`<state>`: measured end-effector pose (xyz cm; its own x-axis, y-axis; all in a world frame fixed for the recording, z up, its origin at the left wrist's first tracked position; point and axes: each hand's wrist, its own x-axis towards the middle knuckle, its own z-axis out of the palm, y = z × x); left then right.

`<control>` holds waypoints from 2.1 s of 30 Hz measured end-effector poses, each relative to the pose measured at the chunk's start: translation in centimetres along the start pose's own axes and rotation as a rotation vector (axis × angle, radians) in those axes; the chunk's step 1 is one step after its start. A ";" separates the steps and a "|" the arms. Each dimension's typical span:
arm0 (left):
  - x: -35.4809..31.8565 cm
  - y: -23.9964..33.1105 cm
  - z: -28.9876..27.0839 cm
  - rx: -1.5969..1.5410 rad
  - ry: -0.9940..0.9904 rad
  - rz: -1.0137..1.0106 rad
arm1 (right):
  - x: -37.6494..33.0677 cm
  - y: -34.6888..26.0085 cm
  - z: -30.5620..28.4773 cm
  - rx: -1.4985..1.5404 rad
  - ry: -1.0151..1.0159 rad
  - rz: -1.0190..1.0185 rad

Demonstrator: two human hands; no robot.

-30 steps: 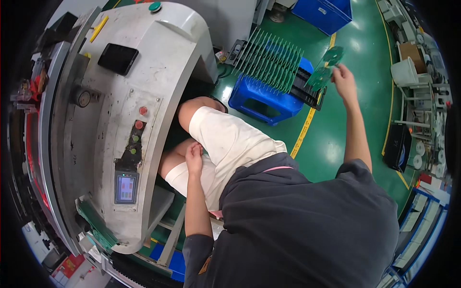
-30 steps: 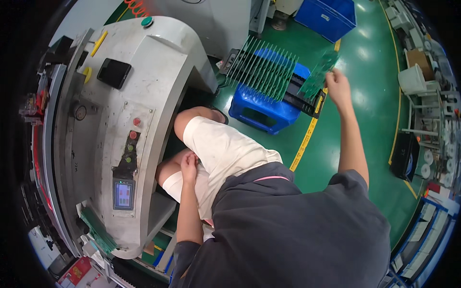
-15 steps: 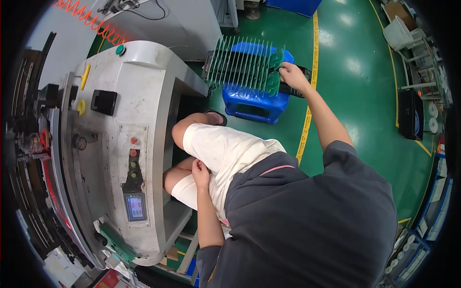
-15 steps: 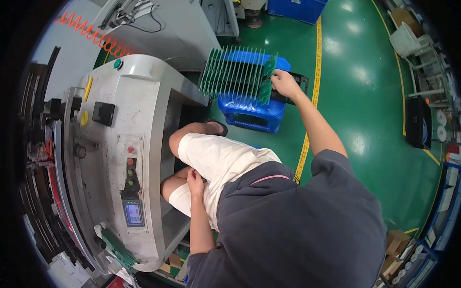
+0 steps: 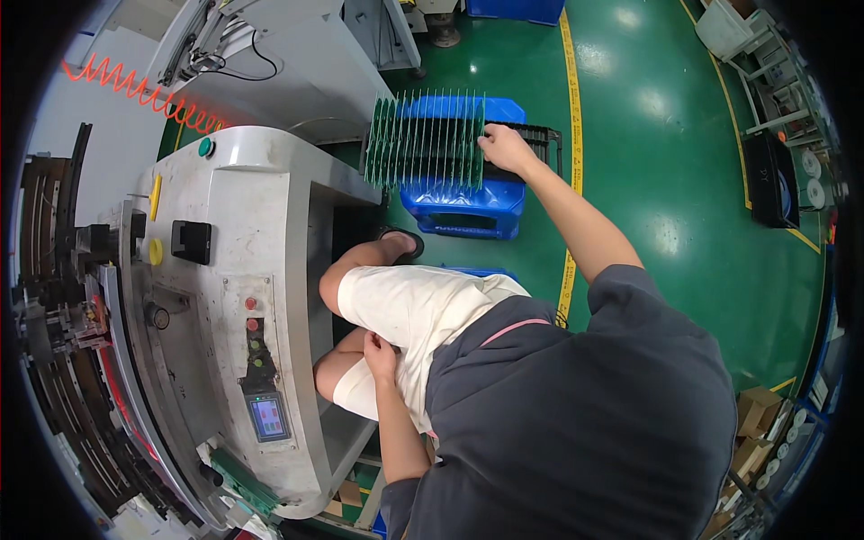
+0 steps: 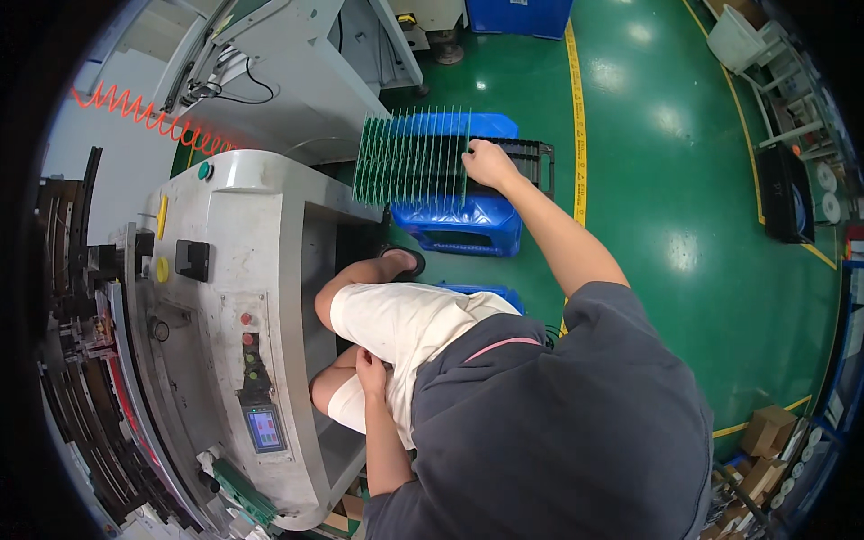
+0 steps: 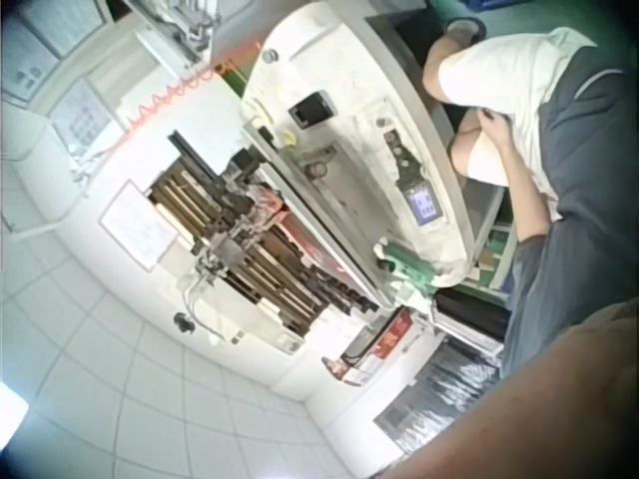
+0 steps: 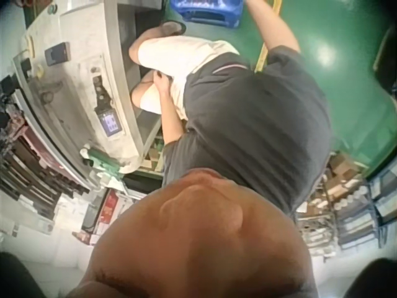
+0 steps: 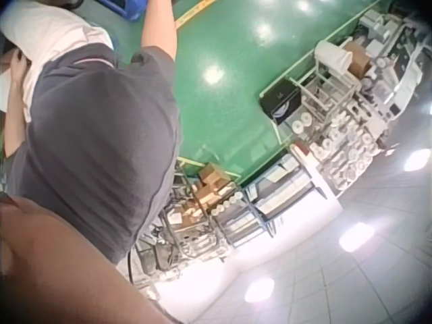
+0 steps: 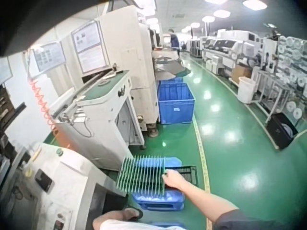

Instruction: Handling and placing printed circuit boards into a manufacturing machine and inspecting them.

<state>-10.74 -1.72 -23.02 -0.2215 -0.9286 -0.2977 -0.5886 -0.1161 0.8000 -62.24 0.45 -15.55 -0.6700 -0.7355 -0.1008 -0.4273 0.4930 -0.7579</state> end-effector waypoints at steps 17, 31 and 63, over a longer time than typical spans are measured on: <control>0.1 1.1 1.0 0.118 0.045 -0.062 | -2.6 19.0 -0.7 0.675 0.371 0.519; 1.4 -0.8 1.3 0.125 0.025 -0.087 | -1.9 11.4 2.4 0.766 0.343 0.500; 2.9 -5.3 1.6 -0.137 0.009 -0.103 | 0.4 11.8 4.1 0.311 0.474 0.539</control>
<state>-9.51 -3.22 -28.90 -0.1577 -0.9124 -0.3777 -0.4966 -0.2574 0.8289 -65.06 4.11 -27.21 -0.9544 -0.1196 -0.2734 0.1738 0.5218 -0.8351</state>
